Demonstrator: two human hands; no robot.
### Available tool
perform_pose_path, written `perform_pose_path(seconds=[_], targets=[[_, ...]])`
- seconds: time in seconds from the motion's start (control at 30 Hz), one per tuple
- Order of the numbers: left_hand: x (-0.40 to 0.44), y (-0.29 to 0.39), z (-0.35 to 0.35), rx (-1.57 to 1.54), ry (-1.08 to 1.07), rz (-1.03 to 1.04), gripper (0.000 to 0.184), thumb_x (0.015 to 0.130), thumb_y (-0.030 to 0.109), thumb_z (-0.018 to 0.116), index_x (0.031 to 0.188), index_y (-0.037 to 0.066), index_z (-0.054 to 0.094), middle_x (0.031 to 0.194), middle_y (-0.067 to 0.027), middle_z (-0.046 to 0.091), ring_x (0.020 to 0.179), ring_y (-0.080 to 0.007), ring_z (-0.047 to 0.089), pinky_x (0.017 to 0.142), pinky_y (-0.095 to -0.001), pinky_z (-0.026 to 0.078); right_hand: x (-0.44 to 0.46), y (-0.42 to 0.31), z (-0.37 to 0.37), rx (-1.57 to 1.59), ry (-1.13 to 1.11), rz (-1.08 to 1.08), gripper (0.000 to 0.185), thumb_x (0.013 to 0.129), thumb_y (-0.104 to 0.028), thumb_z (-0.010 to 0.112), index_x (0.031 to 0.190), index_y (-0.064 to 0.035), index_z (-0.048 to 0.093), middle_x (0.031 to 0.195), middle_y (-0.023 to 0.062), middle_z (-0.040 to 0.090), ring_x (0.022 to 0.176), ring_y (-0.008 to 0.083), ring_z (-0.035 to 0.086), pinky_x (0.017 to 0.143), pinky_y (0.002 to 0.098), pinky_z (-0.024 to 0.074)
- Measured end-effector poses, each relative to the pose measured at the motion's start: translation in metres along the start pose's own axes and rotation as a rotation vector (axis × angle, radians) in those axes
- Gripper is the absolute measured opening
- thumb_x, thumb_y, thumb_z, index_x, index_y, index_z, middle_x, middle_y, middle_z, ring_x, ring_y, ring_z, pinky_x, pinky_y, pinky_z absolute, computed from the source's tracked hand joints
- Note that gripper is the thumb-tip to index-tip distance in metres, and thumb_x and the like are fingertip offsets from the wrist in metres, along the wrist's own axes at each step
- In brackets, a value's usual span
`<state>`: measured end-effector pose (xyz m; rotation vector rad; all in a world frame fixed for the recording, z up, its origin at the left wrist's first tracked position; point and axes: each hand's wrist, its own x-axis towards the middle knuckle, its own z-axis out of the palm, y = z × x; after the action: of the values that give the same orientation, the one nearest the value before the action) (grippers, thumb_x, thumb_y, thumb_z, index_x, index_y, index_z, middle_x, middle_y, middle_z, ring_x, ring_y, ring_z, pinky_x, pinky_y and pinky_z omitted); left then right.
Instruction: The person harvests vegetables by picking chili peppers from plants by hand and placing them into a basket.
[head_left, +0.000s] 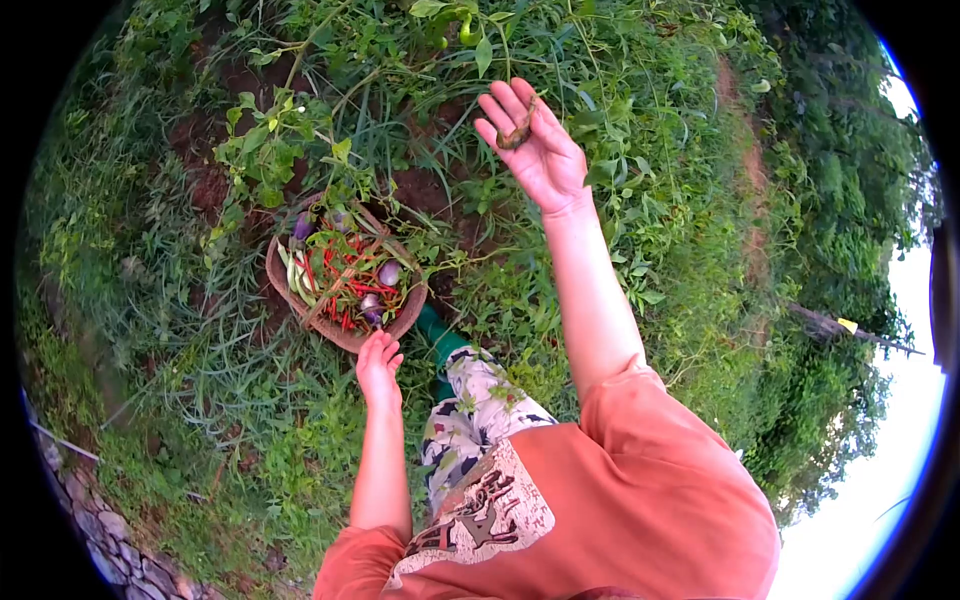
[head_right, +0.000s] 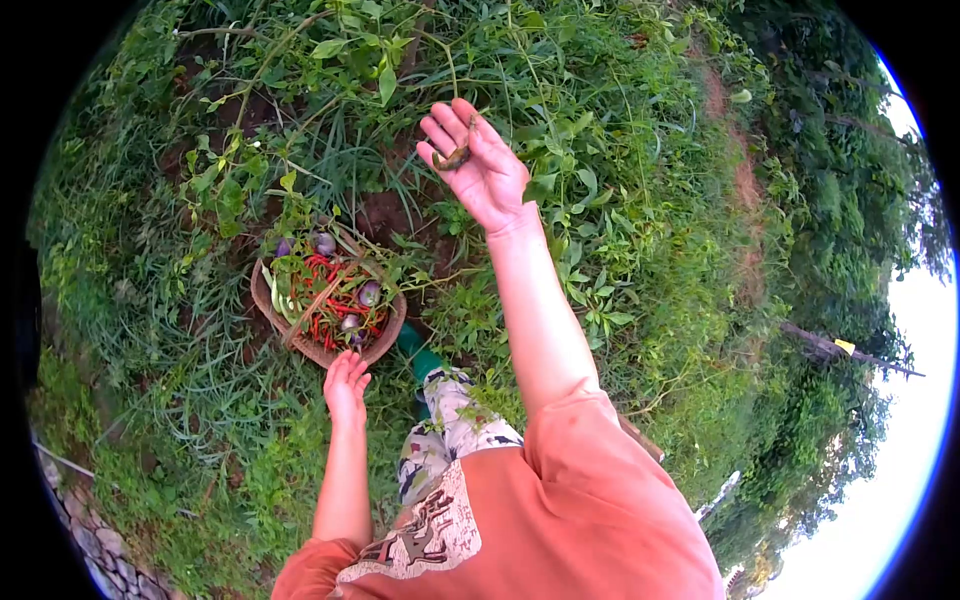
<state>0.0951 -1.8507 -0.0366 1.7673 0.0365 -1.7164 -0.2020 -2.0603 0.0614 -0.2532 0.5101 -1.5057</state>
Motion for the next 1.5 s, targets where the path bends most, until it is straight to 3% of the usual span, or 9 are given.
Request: perform_pose_path(seconds=[0.2, 0.33, 0.57, 0.67, 0.8, 1.03, 1.3, 1.4, 1.5], targets=[[-0.060, 0.064, 0.085, 0.133, -0.462, 0.171, 0.023, 0.087, 0.013, 0.053, 0.105, -0.002, 0.055, 0.085, -0.0089, 0.061, 0.065, -0.0111, 0.056, 0.050, -0.0198, 0.041, -0.044, 0.047, 0.026, 0.091, -0.058, 0.131, 0.041, 0.087, -0.013, 0.048, 0.126, -0.0103, 0.041, 0.137, 0.0145, 0.033, 0.129, 0.0302, 0.026, 0.104, 0.0557, 0.0180], [-0.066, 0.099, 0.121, -0.167, -0.554, 0.109, 0.031, 0.088, 0.023, 0.053, 0.106, -0.002, 0.054, 0.087, -0.0108, 0.062, 0.066, -0.0127, 0.057, 0.048, -0.0203, 0.042, -0.060, 0.065, 0.029, 0.052, -0.116, 0.166, 0.039, 0.086, -0.013, 0.050, 0.124, -0.0095, 0.044, 0.136, 0.0148, 0.034, 0.129, 0.0289, 0.027, 0.104, 0.0548, 0.0186], [-0.036, 0.092, 0.116, -0.004, -0.738, -0.008, 0.028, 0.085, 0.015, 0.057, 0.109, 0.000, 0.055, 0.083, -0.0086, 0.061, 0.063, -0.0106, 0.055, 0.048, -0.0196, 0.041, -0.088, 0.079, 0.022, -0.513, -0.036, 0.443, 0.043, 0.088, -0.018, 0.050, 0.127, -0.0031, 0.041, 0.133, 0.0156, 0.038, 0.118, 0.0244, 0.043, 0.097, 0.0351, 0.0352], [-0.030, 0.067, 0.098, 0.039, -0.678, -0.024, 0.022, 0.084, 0.011, 0.057, 0.104, 0.001, 0.057, 0.080, -0.0067, 0.061, 0.062, -0.0096, 0.054, 0.050, -0.0199, 0.041, -0.106, 0.073, 0.011, -1.090, -0.043, 0.305, 0.042, 0.089, -0.020, 0.050, 0.126, -0.0023, 0.042, 0.125, 0.0127, 0.049, 0.110, 0.0173, 0.050, 0.092, 0.0295, 0.0382], [-0.021, 0.035, 0.073, 0.032, -0.709, -0.079, 0.019, 0.083, 0.009, 0.057, 0.101, 0.001, 0.057, 0.084, -0.0076, 0.062, 0.068, -0.0123, 0.058, 0.057, -0.0227, 0.045, -0.099, 0.031, -0.019, -1.319, 0.496, -0.192, 0.020, 0.088, -0.009, 0.051, 0.106, 0.0003, 0.053, 0.098, 0.0071, 0.061, 0.091, 0.0116, 0.056, 0.083, 0.0252, 0.0428], [-0.016, 0.018, 0.064, 0.040, -0.689, -0.028, 0.011, 0.080, 0.004, 0.059, 0.090, 0.005, 0.055, 0.092, -0.0107, 0.063, 0.075, -0.0135, 0.059, 0.061, -0.0237, 0.045, -0.042, -0.019, -0.066, -2.408, 0.207, -0.581, 0.028, 0.073, -0.002, 0.056, 0.097, -0.0158, 0.062, 0.097, 0.0087, 0.057, 0.078, 0.0266, 0.057, 0.068, 0.0338, 0.0480], [0.003, -0.023, 0.036, 0.160, -0.361, 0.022, 0.014, 0.077, 0.007, 0.065, 0.086, 0.007, 0.054, 0.074, 0.0015, 0.056, 0.062, -0.0051, 0.048, 0.054, -0.0186, 0.037, -0.043, -0.037, -0.058, -2.605, -0.108, -0.383, 0.015, 0.073, -0.018, 0.063, 0.088, -0.0149, 0.065, 0.102, 0.0022, 0.059, 0.090, 0.0262, 0.056, 0.072, 0.0392, 0.0472], [-0.007, -0.030, 0.048, 0.052, -0.376, 0.005, 0.014, 0.077, 0.007, 0.064, 0.086, 0.006, 0.053, 0.073, 0.0013, 0.055, 0.059, -0.0054, 0.048, 0.051, -0.0182, 0.037, -0.043, -0.040, -0.051, -2.570, -0.382, -0.462, 0.015, 0.074, -0.020, 0.064, 0.087, -0.0119, 0.063, 0.098, 0.0026, 0.059, 0.090, 0.0262, 0.056, 0.071, 0.0392, 0.0462], [-0.024, -0.013, 0.085, -0.039, -0.440, 0.086, 0.017, 0.079, 0.006, 0.063, 0.091, 0.003, 0.052, 0.076, -0.0018, 0.056, 0.057, -0.0072, 0.051, 0.045, -0.0185, 0.038, -0.043, -0.039, -0.033, -2.518, -0.565, -0.319, 0.018, 0.075, -0.023, 0.064, 0.084, -0.0080, 0.059, 0.089, 0.0055, 0.059, 0.088, 0.0260, 0.056, 0.067, 0.0373, 0.0457]])
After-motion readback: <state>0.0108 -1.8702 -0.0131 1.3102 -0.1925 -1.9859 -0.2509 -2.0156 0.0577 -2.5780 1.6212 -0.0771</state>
